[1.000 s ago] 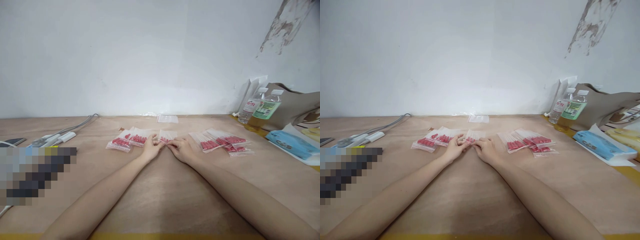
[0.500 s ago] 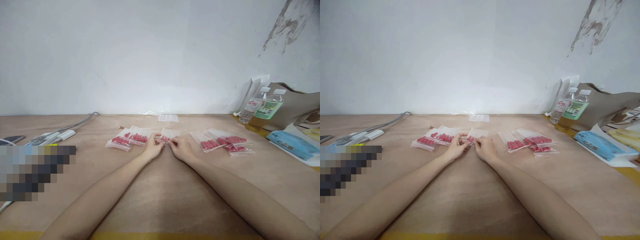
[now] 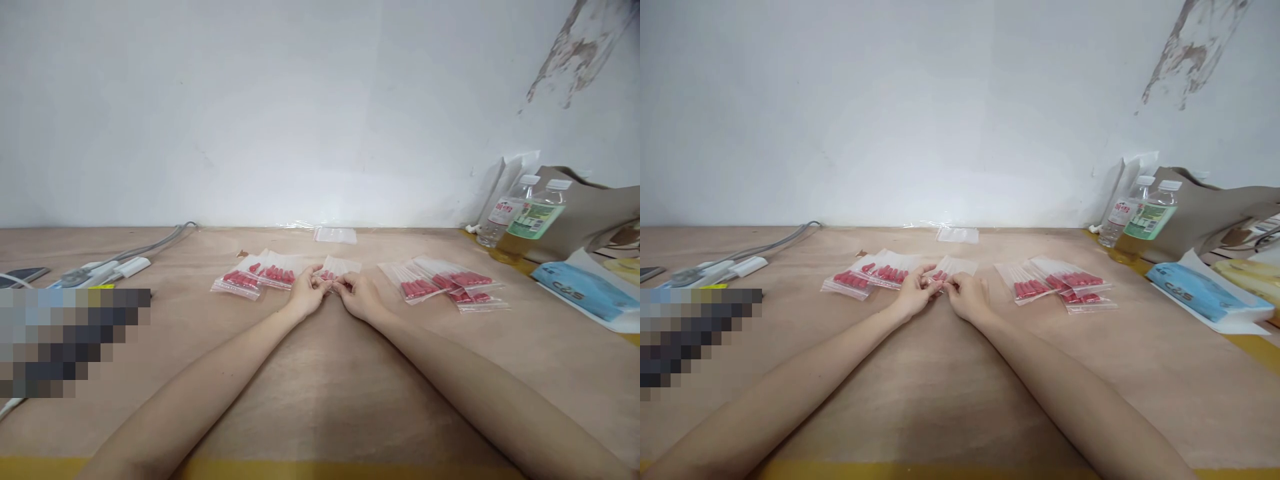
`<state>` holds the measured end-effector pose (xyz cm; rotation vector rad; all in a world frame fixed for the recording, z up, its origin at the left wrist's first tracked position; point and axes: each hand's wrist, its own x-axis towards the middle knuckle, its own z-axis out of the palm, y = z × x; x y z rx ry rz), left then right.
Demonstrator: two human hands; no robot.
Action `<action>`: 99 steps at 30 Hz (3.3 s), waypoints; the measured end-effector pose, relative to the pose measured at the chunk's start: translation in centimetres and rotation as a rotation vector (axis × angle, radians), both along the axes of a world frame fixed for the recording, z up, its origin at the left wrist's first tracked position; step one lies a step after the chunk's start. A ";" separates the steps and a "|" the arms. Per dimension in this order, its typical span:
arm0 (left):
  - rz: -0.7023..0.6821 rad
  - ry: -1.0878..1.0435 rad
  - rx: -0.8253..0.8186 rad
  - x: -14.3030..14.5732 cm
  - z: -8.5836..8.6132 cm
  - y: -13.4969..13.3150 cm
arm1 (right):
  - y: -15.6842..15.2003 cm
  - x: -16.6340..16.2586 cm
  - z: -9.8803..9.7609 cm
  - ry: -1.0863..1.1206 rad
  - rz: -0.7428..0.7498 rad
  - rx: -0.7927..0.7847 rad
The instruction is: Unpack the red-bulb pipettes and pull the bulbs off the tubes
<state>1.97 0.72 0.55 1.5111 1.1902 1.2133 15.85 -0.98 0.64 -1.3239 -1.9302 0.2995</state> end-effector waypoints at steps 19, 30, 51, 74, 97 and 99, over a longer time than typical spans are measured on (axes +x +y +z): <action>0.111 0.616 0.609 -1.9 1.5 -2.2 | -1.2 1.9 0.9 -0.129 0.207 0.345; -0.199 0.927 0.613 -1.9 0.9 -2.3 | -1.4 6.3 -0.3 -0.149 -0.235 0.277; -0.259 0.759 0.483 -4.8 1.1 -5.3 | -2.1 5.2 1.6 -0.205 0.360 -0.134; -0.280 0.729 0.488 -5.0 1.4 -5.0 | -1.8 3.0 -0.3 0.427 0.430 -0.535; -0.199 0.729 0.443 -5.1 1.1 -4.7 | -1.5 4.7 1.4 0.508 0.431 -0.612; -0.154 0.747 0.419 -5.1 1.1 -4.8 | -1.2 5.5 1.6 0.613 0.359 -0.702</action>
